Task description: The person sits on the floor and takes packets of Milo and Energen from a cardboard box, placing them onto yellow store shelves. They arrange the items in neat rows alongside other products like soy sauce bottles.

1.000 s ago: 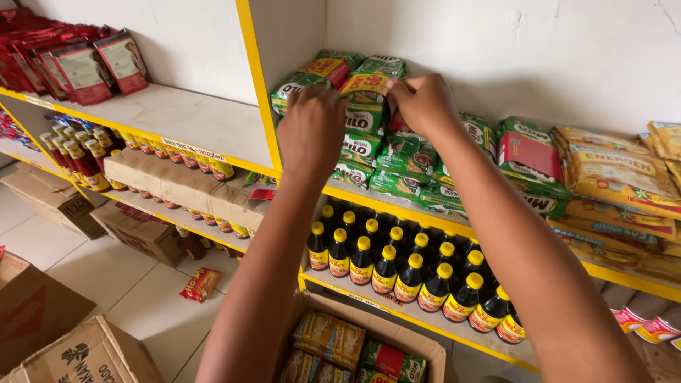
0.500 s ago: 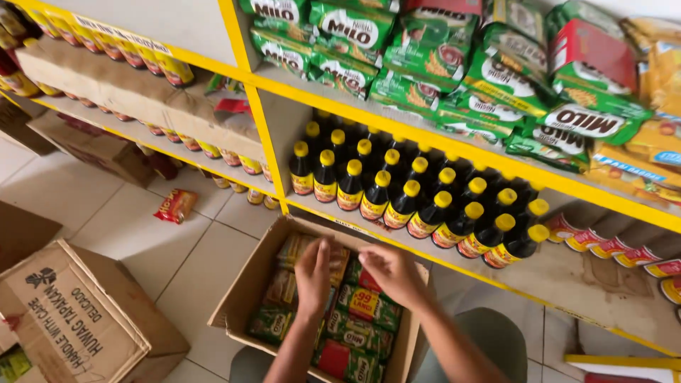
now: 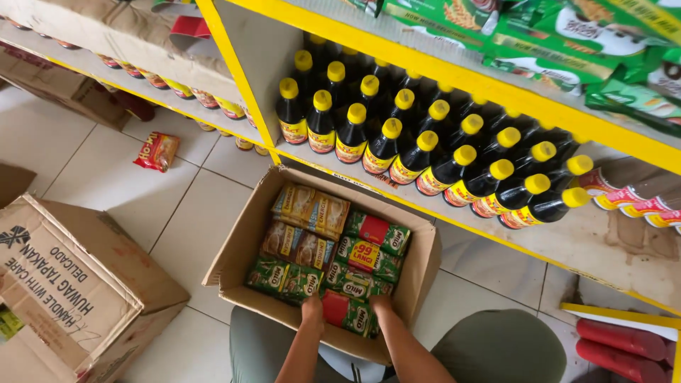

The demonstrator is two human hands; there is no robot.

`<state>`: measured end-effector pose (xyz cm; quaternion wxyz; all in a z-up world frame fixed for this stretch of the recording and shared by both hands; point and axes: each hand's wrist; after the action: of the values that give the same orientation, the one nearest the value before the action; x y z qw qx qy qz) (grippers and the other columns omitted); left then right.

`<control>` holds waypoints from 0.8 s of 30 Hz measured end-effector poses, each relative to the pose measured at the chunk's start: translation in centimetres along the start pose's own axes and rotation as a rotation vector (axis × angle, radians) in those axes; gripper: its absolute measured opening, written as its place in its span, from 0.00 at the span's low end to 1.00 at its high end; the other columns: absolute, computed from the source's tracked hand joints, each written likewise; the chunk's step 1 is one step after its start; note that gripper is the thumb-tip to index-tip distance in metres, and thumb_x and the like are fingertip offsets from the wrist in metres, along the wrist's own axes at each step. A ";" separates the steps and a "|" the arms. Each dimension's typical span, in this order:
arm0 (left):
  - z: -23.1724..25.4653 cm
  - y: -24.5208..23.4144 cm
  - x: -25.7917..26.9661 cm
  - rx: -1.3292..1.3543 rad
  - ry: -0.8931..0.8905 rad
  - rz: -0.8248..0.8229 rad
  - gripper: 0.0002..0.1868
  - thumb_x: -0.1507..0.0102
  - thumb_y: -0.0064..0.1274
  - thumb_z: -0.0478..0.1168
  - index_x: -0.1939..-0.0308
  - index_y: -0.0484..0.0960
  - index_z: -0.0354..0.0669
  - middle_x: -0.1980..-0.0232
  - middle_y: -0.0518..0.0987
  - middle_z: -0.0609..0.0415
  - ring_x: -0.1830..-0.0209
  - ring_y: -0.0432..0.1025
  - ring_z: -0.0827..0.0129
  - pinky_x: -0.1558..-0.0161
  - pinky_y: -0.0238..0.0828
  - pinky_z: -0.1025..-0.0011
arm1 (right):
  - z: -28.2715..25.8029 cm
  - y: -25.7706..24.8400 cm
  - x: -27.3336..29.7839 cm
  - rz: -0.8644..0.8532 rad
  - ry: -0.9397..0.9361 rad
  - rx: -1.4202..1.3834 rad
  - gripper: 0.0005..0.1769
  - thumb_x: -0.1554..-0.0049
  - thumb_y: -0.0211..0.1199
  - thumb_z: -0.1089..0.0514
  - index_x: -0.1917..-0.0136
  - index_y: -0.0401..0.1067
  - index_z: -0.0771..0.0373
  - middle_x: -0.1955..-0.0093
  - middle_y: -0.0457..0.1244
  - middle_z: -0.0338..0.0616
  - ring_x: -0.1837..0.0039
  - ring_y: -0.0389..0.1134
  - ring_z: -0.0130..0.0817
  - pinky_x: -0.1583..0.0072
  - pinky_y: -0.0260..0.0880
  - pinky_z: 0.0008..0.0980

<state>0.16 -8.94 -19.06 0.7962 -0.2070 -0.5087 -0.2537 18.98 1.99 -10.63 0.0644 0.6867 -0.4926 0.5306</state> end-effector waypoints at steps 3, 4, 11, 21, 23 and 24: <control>-0.2 -1.3 0.8 0.010 -0.035 -0.023 0.27 0.31 0.42 0.59 0.40 0.78 0.44 0.54 0.79 0.48 0.62 0.68 0.58 0.62 0.65 0.56 | 1.2 0.8 0.2 0.000 0.033 0.047 0.27 0.49 0.71 0.49 0.39 0.74 0.61 0.40 0.67 0.53 0.39 0.70 0.46 0.41 0.71 0.42; 0.1 -1.5 2.2 0.015 -0.062 0.011 0.28 0.32 0.46 0.59 0.37 0.75 0.46 0.48 0.76 0.50 0.57 0.67 0.60 0.61 0.65 0.58 | 1.5 1.2 0.7 -0.005 0.045 0.063 0.28 0.50 0.71 0.49 0.39 0.75 0.61 0.41 0.68 0.54 0.39 0.71 0.46 0.41 0.71 0.42; 0.9 -2.2 3.8 0.001 -0.210 0.026 0.28 0.33 0.45 0.58 0.33 0.72 0.51 0.38 0.75 0.50 0.51 0.64 0.59 0.58 0.57 0.56 | 1.5 2.9 2.2 0.005 0.083 0.179 0.33 0.58 0.74 0.47 0.41 0.78 0.63 0.41 0.70 0.56 0.39 0.73 0.46 0.40 0.74 0.40; -2.5 0.9 -2.1 0.108 -0.134 -0.036 0.27 0.34 0.48 0.50 0.35 0.76 0.42 0.39 0.77 0.48 0.43 0.70 0.58 0.41 0.65 0.54 | 9.2 7.5 -6.2 0.103 0.125 0.295 0.65 0.67 0.88 0.39 0.26 0.59 0.63 0.27 0.58 0.58 0.26 0.57 0.54 0.27 0.58 0.43; -2.8 1.8 -2.3 0.162 -0.148 -0.048 0.27 0.36 0.49 0.52 0.35 0.75 0.46 0.38 0.79 0.48 0.42 0.70 0.56 0.39 0.67 0.53 | 6.9 6.6 -3.7 0.108 0.184 0.287 0.63 0.68 0.87 0.41 0.28 0.62 0.66 0.28 0.61 0.58 0.26 0.60 0.52 0.28 0.62 0.42; -2.4 1.6 -1.6 0.159 -0.148 -0.049 0.27 0.36 0.49 0.52 0.35 0.75 0.46 0.38 0.79 0.48 0.42 0.70 0.56 0.39 0.67 0.53 | 6.7 6.3 -3.7 0.108 0.185 0.285 0.63 0.68 0.87 0.41 0.28 0.62 0.66 0.28 0.61 0.58 0.26 0.60 0.52 0.28 0.62 0.42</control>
<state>2.27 -8.74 -21.61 0.7639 -0.1488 -0.5896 -0.2161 18.94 -3.08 -19.17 -0.0170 0.6096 -0.4407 0.6587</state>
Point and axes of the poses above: each hand's wrist, its own x-axis away from the middle knuckle, its own y-axis out of the palm, z = x × y
